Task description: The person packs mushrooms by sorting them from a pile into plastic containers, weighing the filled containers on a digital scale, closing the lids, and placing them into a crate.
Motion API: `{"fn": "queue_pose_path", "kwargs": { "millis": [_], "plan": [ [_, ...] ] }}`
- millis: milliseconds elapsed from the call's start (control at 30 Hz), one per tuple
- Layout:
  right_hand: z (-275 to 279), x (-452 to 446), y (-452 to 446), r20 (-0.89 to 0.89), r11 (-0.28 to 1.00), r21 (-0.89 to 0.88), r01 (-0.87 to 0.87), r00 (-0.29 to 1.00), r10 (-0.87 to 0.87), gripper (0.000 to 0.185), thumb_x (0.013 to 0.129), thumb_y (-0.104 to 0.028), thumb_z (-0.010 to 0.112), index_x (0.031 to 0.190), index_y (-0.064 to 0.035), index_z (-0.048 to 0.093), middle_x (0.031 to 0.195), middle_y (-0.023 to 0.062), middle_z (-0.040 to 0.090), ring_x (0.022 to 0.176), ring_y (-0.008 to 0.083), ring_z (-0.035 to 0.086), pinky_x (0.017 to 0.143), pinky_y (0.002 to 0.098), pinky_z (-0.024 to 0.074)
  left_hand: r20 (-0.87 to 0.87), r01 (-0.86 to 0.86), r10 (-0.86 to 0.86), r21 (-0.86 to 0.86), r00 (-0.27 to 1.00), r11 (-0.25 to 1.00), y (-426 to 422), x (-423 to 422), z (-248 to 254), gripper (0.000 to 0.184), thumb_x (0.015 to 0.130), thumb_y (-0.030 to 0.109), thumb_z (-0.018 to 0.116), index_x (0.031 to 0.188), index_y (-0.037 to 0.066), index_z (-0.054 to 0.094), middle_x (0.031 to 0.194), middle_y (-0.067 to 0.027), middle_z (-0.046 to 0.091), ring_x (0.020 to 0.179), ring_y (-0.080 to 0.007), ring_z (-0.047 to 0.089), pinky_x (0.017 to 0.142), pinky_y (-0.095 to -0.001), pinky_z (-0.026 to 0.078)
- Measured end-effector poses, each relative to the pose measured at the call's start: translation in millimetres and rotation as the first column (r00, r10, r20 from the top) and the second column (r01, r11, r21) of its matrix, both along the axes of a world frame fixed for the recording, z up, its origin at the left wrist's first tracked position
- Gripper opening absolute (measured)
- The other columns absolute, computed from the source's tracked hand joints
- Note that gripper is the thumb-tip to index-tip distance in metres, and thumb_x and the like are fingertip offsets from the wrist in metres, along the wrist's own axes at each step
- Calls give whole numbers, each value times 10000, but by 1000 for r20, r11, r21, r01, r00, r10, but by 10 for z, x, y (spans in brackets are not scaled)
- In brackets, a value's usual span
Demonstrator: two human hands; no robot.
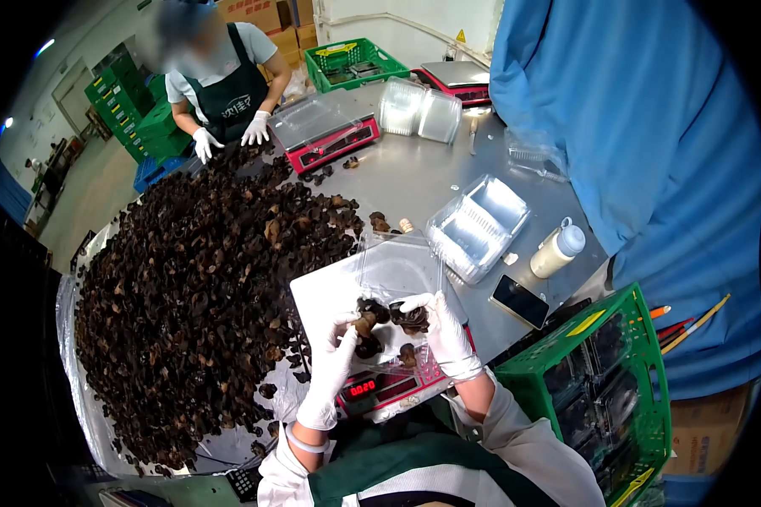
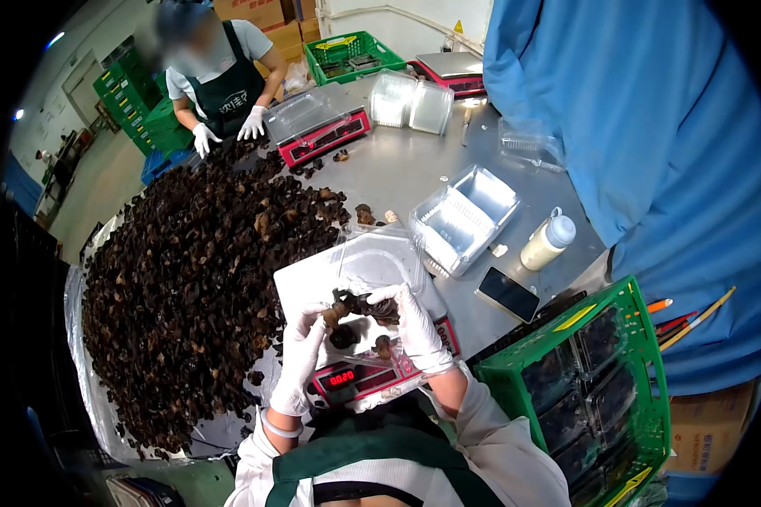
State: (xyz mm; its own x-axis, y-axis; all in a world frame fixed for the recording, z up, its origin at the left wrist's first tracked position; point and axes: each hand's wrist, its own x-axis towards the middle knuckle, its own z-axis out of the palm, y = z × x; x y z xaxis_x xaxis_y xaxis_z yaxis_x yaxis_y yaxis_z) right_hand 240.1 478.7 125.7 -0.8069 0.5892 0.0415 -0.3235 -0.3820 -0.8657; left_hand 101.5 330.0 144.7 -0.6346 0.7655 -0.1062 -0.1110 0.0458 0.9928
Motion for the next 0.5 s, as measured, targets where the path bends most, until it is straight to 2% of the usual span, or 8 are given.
{"fn": "queue_pose_path", "kwargs": {
  "millis": [67, 133, 200, 267, 300, 333, 433, 500],
  "plan": [
    [11, -14, -8, 13, 993, 115, 33, 999, -35, 543, 1029, -423, 252, 995, 3, 587, 1053, 116, 616, 991, 179, 575, 928, 328, 432, -368, -58, 12, -114, 930, 992, -84, -26, -39, 188, 893, 65, 600, 1073, 25, 634, 925, -33, 666, 736, -64, 559, 612, -209, 467],
    [123, 1, -13, -10, 957, 286, 49, 999, -48, 583, 1028, -429, 247, 899, 12, 605, 1046, 122, 624, 1006, 183, 571, 925, 323, 430, -503, -58, -13, -125, 864, 991, -141, -46, -104, 214, 870, 53, 623, 1081, 28, 651, 925, -32, 671, 723, -64, 558, 594, -210, 468],
    [239, 50, -19, 10, 947, 309, 82, 996, -90, 550, 1032, -388, 293, 878, 27, 620, 1026, 122, 637, 994, 193, 580, 906, 306, 432, -444, -84, 9, -150, 896, 985, -219, -51, -108, 226, 862, 48, 631, 1086, 30, 653, 931, -33, 672, 723, -66, 560, 609, -210, 469],
    [375, 140, 26, 161, 838, 543, 58, 972, -172, 568, 1027, -392, 294, 887, 51, 621, 1017, 170, 646, 1027, 263, 590, 962, 345, 397, -383, -103, 29, -175, 923, 979, -312, -72, -133, 238, 854, 44, 639, 1091, 32, 655, 938, -34, 673, 723, -68, 562, 624, -209, 471],
    [463, 171, 34, 159, 831, 551, 82, 967, -201, 351, 984, -261, 476, 892, 42, 628, 1007, 158, 653, 1018, 252, 597, 922, 336, 421, -424, -156, 78, -152, 902, 976, -384, -89, -159, 211, 850, 46, 641, 1060, 31, 663, 914, -56, 671, 747, -108, 593, 658, -232, 480],
    [481, 220, 41, 164, 831, 551, 77, 966, -199, 351, 984, -261, 476, 892, 42, 628, 1007, 158, 653, 1018, 252, 597, 922, 336, 421, -464, -208, 127, -128, 877, 970, -457, -96, -187, 184, 846, 48, 644, 1028, 31, 671, 889, -78, 668, 770, -148, 624, 692, -254, 489],
    [520, 355, 20, 228, 527, 850, -18, 913, -337, 185, 740, -78, 738, 896, -27, 653, 985, 127, 661, 986, 273, 615, 862, 356, 467, -473, -252, 171, -113, 864, 961, -693, -52, -127, 147, 855, 21, 626, 995, 0, 665, 903, -102, 671, 814, -158, 639, 722, -258, 497],
    [490, 445, -59, 311, 311, 928, -203, 882, -354, 312, 694, -275, 786, 905, -78, 669, 1040, 85, 648, 1095, 293, 559, 987, 457, 379, -427, -301, 207, -165, 880, 939, -899, -13, -170, 135, 860, 12, 618, 985, -1, 666, 896, -106, 678, 823, -152, 640, 724, -258, 498]
  ]
}}
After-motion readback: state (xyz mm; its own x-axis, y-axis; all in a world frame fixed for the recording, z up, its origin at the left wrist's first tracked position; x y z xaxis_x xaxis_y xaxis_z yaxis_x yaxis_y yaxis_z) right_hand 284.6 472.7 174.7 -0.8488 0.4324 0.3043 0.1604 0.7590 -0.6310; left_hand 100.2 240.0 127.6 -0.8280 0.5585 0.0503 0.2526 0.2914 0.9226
